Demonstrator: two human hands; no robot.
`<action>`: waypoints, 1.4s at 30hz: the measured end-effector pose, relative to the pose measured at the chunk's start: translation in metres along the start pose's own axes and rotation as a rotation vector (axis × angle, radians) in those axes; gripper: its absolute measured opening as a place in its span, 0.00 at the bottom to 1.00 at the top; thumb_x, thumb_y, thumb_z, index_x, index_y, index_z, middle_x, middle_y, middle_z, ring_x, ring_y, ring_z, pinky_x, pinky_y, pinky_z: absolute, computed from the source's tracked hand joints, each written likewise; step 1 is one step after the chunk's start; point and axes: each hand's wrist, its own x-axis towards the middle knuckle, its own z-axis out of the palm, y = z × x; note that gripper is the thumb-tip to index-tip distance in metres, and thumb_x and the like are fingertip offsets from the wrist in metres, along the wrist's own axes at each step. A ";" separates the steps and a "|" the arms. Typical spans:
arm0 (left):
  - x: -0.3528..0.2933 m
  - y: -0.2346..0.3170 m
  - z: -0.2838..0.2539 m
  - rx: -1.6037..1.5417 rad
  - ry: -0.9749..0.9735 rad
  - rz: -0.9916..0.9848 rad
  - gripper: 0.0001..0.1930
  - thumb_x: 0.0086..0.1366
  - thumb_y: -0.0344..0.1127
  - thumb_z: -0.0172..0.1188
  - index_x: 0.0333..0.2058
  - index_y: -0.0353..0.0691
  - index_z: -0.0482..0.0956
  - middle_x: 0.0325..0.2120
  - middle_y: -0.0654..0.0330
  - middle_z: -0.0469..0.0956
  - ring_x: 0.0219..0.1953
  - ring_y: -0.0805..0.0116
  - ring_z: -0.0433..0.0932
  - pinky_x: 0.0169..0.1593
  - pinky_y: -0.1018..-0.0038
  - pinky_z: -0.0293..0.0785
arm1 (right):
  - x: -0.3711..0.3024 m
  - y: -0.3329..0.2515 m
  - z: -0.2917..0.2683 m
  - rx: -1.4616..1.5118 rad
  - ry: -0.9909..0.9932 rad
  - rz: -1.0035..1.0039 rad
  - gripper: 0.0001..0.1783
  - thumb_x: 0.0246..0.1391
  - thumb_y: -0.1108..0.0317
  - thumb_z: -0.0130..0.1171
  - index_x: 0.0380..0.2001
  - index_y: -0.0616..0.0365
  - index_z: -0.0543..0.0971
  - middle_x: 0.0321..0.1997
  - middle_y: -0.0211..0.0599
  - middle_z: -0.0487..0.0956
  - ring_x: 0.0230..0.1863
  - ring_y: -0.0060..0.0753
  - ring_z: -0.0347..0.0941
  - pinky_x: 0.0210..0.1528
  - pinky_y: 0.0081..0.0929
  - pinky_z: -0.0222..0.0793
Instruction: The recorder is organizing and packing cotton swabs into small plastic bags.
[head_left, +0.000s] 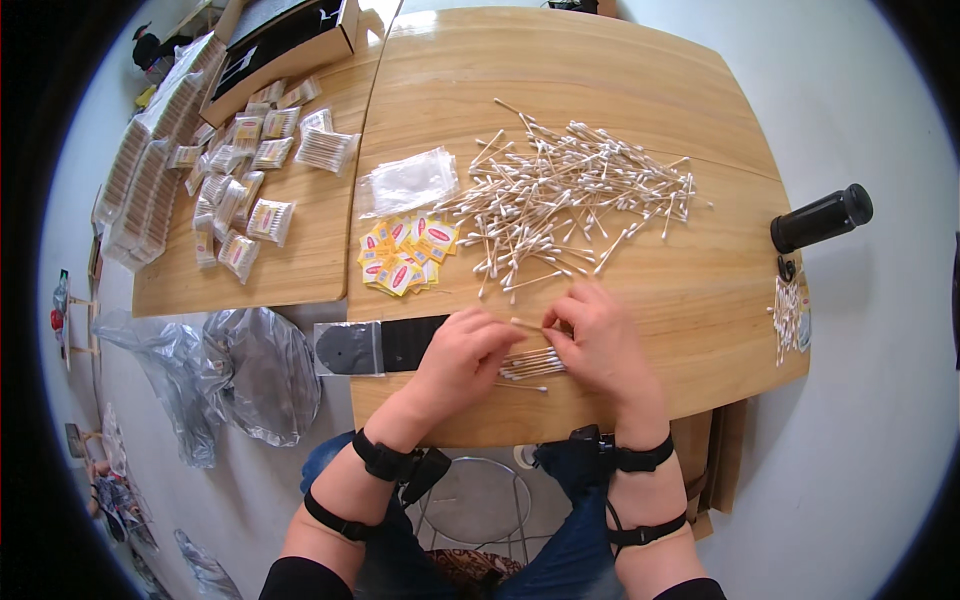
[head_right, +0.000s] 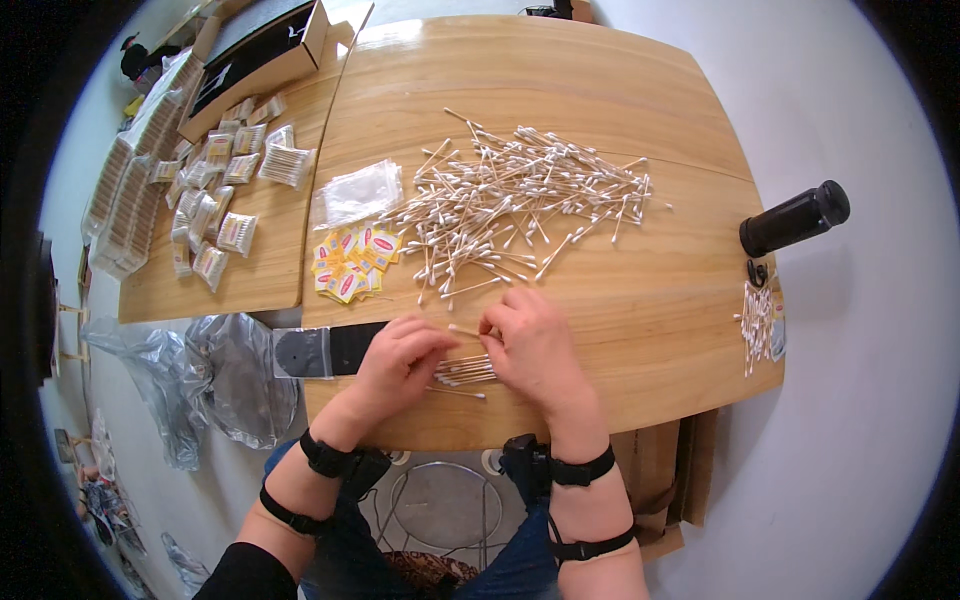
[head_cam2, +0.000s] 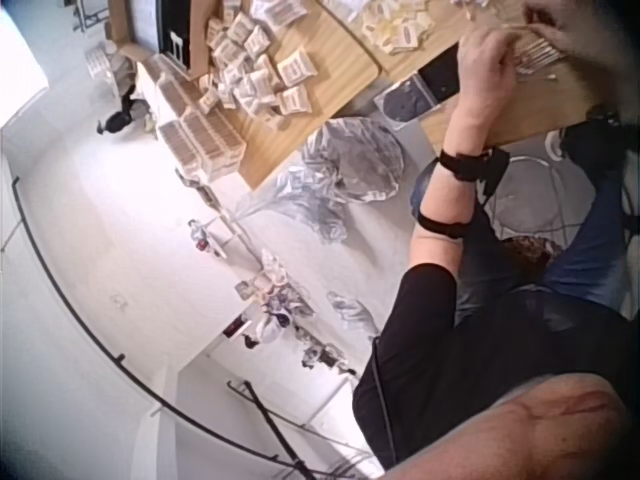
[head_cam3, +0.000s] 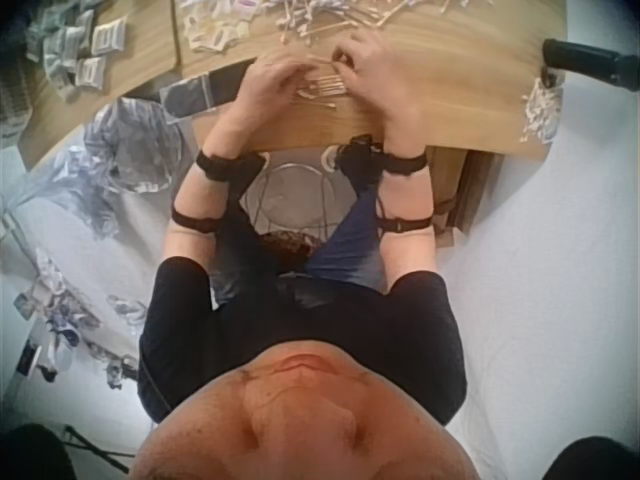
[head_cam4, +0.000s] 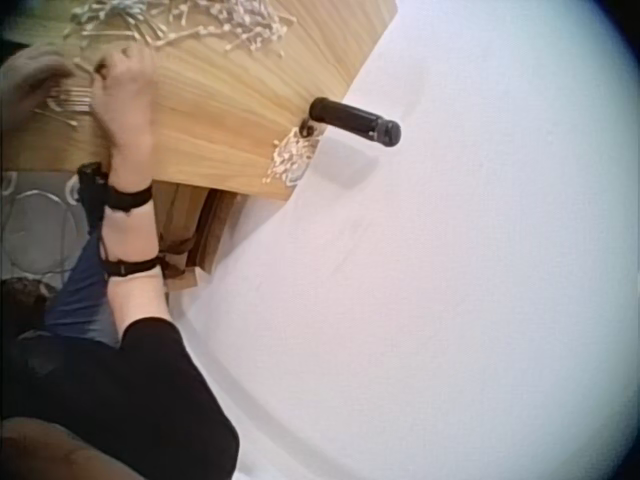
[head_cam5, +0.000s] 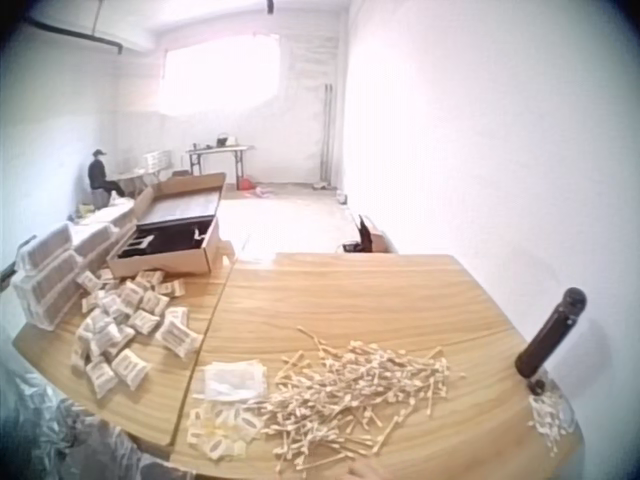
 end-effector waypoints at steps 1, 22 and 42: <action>-0.001 0.001 0.001 -0.052 0.080 -0.093 0.11 0.57 0.27 0.66 0.41 0.42 0.84 0.37 0.59 0.81 0.42 0.57 0.78 0.48 0.64 0.73 | -0.001 0.000 0.001 0.054 -0.046 -0.017 0.10 0.43 0.71 0.71 0.30 0.57 0.79 0.33 0.41 0.77 0.38 0.47 0.75 0.39 0.40 0.72; -0.013 0.017 -0.003 0.152 -0.079 -0.027 0.33 0.50 0.42 0.75 0.55 0.43 0.74 0.56 0.54 0.71 0.61 0.51 0.68 0.64 0.58 0.63 | 0.014 0.001 0.010 0.059 0.245 0.162 0.08 0.49 0.71 0.68 0.33 0.55 0.81 0.37 0.40 0.76 0.41 0.47 0.75 0.43 0.43 0.72; 0.007 -0.007 0.011 0.430 0.140 0.005 0.18 0.64 0.37 0.64 0.51 0.40 0.81 0.54 0.57 0.76 0.58 0.55 0.72 0.61 0.58 0.67 | 0.024 -0.018 0.027 -0.012 0.224 -0.042 0.16 0.50 0.74 0.65 0.45 0.53 0.84 0.43 0.42 0.77 0.47 0.45 0.75 0.48 0.39 0.74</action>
